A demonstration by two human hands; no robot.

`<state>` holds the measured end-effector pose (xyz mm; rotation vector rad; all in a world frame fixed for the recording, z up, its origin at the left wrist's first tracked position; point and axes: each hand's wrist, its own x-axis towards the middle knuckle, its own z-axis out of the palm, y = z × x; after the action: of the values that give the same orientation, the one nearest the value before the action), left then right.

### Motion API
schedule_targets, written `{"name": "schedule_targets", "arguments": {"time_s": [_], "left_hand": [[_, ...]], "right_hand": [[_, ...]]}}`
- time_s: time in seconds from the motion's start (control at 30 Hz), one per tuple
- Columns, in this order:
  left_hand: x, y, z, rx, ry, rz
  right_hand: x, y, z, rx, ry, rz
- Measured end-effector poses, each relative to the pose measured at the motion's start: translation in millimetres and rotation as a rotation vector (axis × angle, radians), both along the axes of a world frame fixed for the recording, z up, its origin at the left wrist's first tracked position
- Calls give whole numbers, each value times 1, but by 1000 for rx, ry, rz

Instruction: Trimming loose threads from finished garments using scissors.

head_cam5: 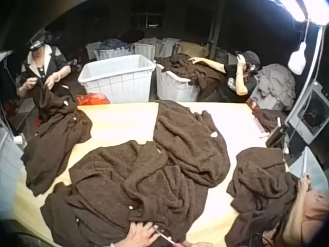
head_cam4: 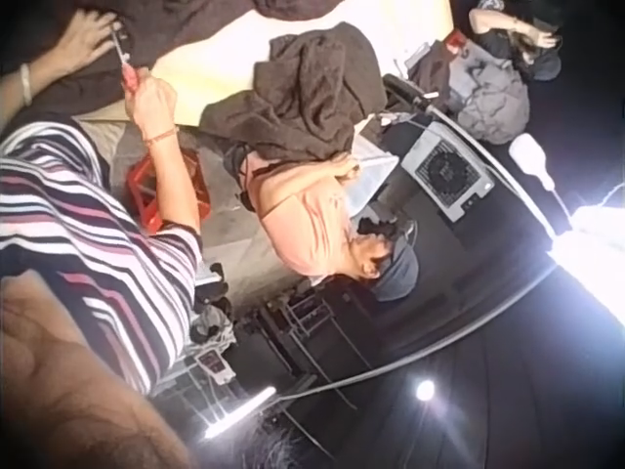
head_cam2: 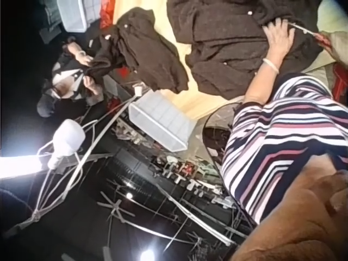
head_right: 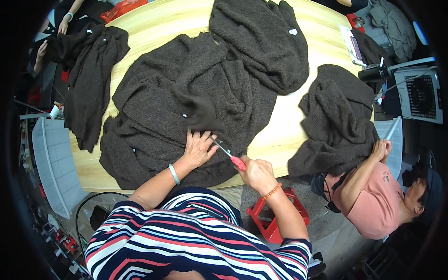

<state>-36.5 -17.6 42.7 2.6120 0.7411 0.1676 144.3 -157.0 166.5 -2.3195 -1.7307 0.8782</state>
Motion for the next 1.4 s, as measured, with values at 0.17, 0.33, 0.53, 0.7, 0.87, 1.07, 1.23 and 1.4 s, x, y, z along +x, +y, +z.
{"name": "schedule_targets", "arguments": {"time_s": [0.17, 0.33, 0.53, 0.7, 0.87, 1.07, 1.23, 1.4], "left_hand": [[3, 2, 1, -26, 7, -32], [1, 2, -2, -79, -41, -32], [0, 0, -8, 13, -116, 19], [4, 9, 14, -148, -6, 18], [13, 67, 42, -51, -108, -93], [50, 171, 99, 265, -273, -71], [41, 135, 95, 185, -299, -9], [-28, 51, 29, 147, 201, -40]], "right_hand": [[-26, 72, -11, 176, 27, 1], [-31, 88, -21, 258, 5, 36], [-5, 4, 5, -5, -47, 4], [1, -40, 14, -117, 34, -137], [-7, -42, 11, -48, 42, -198], [-10, -30, 8, 62, 28, -138], [-5, -30, 10, 27, 19, -177], [-5, -21, 27, -42, 75, -121]]}}
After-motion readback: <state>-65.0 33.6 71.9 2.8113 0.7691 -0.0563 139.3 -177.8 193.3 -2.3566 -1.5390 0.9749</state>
